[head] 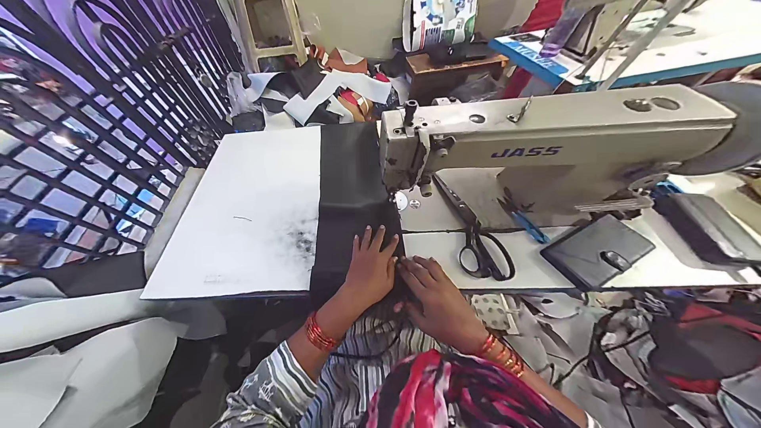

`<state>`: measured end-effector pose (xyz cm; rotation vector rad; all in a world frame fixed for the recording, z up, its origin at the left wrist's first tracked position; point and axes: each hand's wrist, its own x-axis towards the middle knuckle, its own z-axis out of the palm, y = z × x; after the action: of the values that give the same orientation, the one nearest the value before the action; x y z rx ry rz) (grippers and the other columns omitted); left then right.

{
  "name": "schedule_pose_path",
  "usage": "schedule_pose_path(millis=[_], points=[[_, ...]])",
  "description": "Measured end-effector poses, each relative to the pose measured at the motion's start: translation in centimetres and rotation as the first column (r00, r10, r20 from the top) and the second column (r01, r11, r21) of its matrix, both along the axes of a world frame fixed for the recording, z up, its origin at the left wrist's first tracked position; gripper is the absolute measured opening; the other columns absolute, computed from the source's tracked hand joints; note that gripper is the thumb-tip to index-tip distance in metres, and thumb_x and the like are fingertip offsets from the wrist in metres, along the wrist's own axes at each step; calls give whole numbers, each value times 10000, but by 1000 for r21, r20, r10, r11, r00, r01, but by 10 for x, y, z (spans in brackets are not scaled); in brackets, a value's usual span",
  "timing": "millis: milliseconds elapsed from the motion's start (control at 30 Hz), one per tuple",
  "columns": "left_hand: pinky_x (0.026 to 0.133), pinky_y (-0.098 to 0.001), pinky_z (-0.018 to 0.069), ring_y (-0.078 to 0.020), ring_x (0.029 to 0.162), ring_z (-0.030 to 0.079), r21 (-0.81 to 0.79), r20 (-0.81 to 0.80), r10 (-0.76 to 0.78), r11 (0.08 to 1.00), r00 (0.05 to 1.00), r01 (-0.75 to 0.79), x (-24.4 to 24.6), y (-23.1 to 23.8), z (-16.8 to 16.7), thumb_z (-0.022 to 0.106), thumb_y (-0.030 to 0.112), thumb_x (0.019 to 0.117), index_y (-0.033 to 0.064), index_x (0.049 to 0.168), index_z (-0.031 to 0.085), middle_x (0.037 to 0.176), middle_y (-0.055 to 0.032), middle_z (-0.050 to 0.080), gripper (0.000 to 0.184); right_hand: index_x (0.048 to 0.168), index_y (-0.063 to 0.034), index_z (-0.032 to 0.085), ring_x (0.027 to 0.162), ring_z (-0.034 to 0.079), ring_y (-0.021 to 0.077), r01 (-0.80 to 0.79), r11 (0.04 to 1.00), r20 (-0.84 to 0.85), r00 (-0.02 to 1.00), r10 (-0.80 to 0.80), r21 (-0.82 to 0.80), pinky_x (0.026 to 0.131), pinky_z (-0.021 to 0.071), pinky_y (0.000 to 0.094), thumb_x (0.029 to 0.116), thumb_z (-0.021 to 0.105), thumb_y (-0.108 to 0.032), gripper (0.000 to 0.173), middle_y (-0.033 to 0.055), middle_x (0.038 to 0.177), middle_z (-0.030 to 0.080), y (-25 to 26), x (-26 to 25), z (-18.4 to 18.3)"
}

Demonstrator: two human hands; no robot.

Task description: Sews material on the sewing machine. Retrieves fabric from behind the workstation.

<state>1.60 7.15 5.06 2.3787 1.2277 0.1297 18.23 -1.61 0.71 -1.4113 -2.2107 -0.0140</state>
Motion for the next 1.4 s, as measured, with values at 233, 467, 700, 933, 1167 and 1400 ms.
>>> schedule_pose_path(millis=[233,467,700,933,1167,1400], points=[[1207,-666,209,-489,1484,340,200,206,-33,980,978,-9,0,13,-24,459,249,1071,85,1449,590,1567,-230,450,432,1278,-3,687,1251,618,430,11,1000,-4,1000,-11,25,1011,469,655,906,570,-404,560,165,1352,664,0,-1,-1],[1242,-606,175,-465,1519,279,100,225,-74,994,971,53,-2,24,-17,438,219,1085,48,1459,567,1593,-251,397,431,1259,-25,701,1254,614,434,42,999,22,999,-43,34,1000,476,654,958,516,-435,542,153,1340,673,5,-2,-1],[1215,-641,222,-468,1463,392,197,261,-139,976,955,88,-8,20,-24,448,156,1068,35,1418,607,1527,-223,503,403,1249,-36,708,1252,613,445,51,999,6,999,-51,-2,995,464,684,976,517,-405,497,147,1330,680,8,-1,3],[1210,-686,132,-476,1525,248,185,113,-113,979,987,91,-4,18,-17,469,224,1048,25,1496,508,1596,-166,433,492,1278,-26,696,1246,617,447,60,998,10,998,-60,-29,995,466,679,988,523,-438,532,154,1347,671,11,-2,7],[1215,-679,106,-442,1549,205,115,15,-63,992,998,60,1,25,-11,425,288,1075,40,1579,373,1667,-131,317,564,1270,-26,702,1244,619,444,64,998,25,998,-63,-19,991,472,676,966,546,-410,514,151,1353,668,12,-4,6],[1198,-721,68,-407,1580,106,89,-54,-69,993,996,74,2,44,-9,396,453,1079,123,1614,326,1708,-93,221,632,1251,-33,715,1238,623,449,65,998,5,998,-65,-20,984,465,696,971,536,-456,538,151,1343,674,12,-5,6]])
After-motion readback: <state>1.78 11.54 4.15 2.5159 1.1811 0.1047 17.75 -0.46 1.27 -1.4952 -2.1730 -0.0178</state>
